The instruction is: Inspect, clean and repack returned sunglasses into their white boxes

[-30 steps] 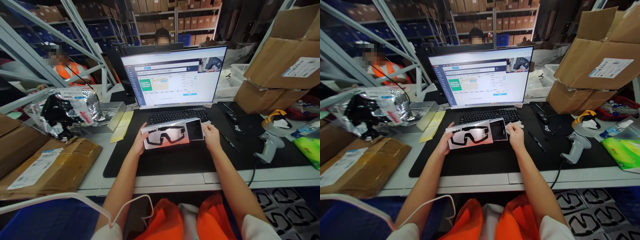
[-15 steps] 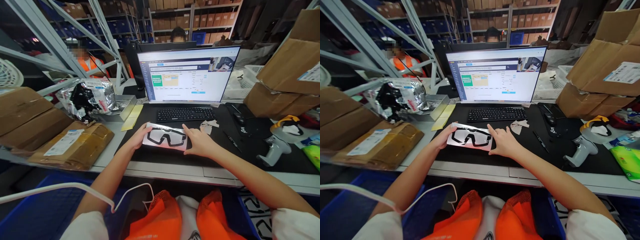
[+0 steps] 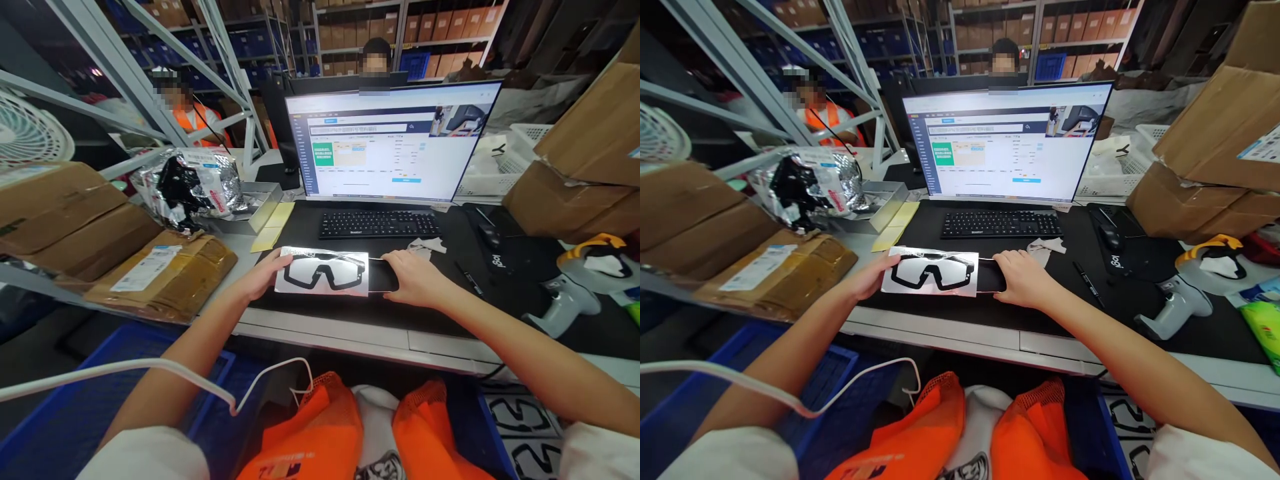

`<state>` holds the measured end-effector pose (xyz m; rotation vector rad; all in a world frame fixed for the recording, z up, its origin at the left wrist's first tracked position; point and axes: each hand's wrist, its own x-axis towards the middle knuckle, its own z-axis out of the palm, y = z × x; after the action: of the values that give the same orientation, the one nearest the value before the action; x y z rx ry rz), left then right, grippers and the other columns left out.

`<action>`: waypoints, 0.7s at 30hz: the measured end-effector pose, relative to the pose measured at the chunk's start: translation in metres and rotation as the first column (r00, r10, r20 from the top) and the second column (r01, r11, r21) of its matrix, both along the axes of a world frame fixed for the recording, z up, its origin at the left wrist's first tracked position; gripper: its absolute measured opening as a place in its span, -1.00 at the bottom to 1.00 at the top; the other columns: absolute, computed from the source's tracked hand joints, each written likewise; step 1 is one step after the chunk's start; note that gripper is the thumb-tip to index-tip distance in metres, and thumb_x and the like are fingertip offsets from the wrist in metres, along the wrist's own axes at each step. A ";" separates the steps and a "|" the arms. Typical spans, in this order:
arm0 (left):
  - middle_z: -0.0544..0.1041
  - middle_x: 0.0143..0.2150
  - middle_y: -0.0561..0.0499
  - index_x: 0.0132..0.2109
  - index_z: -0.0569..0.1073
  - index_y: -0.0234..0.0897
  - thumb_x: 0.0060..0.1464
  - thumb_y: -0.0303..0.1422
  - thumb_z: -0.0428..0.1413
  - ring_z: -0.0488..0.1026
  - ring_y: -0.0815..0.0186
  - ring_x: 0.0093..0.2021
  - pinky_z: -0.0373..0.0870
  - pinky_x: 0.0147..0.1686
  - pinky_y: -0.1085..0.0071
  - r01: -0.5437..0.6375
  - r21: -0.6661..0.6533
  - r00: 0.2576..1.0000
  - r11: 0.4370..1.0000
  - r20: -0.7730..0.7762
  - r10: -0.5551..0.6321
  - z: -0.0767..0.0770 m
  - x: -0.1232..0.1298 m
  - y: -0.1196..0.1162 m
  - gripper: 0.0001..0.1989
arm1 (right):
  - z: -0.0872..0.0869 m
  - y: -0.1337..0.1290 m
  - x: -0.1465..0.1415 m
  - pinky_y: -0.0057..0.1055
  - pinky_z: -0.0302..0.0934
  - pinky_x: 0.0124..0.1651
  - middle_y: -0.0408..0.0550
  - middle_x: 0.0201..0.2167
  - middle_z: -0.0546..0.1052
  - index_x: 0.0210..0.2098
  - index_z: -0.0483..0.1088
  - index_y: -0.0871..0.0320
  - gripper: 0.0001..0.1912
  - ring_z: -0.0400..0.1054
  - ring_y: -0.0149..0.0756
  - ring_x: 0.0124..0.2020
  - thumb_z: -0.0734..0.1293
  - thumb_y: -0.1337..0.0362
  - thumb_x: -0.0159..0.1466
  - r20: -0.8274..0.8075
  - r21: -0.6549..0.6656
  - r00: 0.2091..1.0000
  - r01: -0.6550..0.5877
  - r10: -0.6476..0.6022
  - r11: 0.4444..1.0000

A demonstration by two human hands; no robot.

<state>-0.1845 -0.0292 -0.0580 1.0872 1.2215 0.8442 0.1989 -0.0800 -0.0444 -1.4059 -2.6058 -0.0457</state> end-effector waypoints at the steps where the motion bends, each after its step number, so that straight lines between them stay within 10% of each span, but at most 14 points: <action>1: 0.65 -0.06 -0.07 0.15 0.46 -0.16 -0.09 0.01 0.41 0.63 0.09 -0.16 0.56 -0.33 0.33 0.000 -0.008 1.000 1.000 -0.005 0.000 0.001 -0.003 -0.001 -0.29 | 0.001 0.000 0.002 -0.01 0.31 0.14 0.21 0.02 0.50 0.16 0.35 0.28 -0.25 0.41 0.16 0.04 0.58 0.06 0.09 -0.008 -0.003 1.000 -0.009 0.009 1.000; 14: 0.65 -0.09 -0.05 0.11 0.46 -0.16 -0.18 0.02 0.43 0.62 0.09 -0.15 0.57 -0.25 0.29 -0.034 -0.047 0.999 0.998 0.013 0.035 -0.005 -0.011 -0.013 -0.27 | -0.006 -0.004 0.035 0.02 0.37 0.16 0.25 0.11 0.47 0.23 0.33 0.28 -0.18 0.41 0.19 0.11 0.54 0.04 0.09 -0.057 -0.092 0.998 -0.009 0.004 0.996; 21: 0.56 -0.47 0.11 -0.18 0.43 -0.20 0.13 0.03 0.11 0.50 0.25 -0.47 0.51 -0.47 0.37 -0.490 -0.034 0.862 0.871 -0.173 0.477 0.030 -0.085 -0.024 -0.62 | -0.031 0.000 0.155 0.11 0.36 0.16 0.31 0.09 0.50 0.19 0.36 0.23 -0.23 0.43 0.31 0.10 0.46 -0.07 0.11 -0.124 -0.089 0.956 0.257 -0.266 0.962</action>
<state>-0.2690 -0.0533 -0.0281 0.8008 1.6901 1.0942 0.3537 -0.0803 -0.0758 -1.7077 -2.3193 0.1051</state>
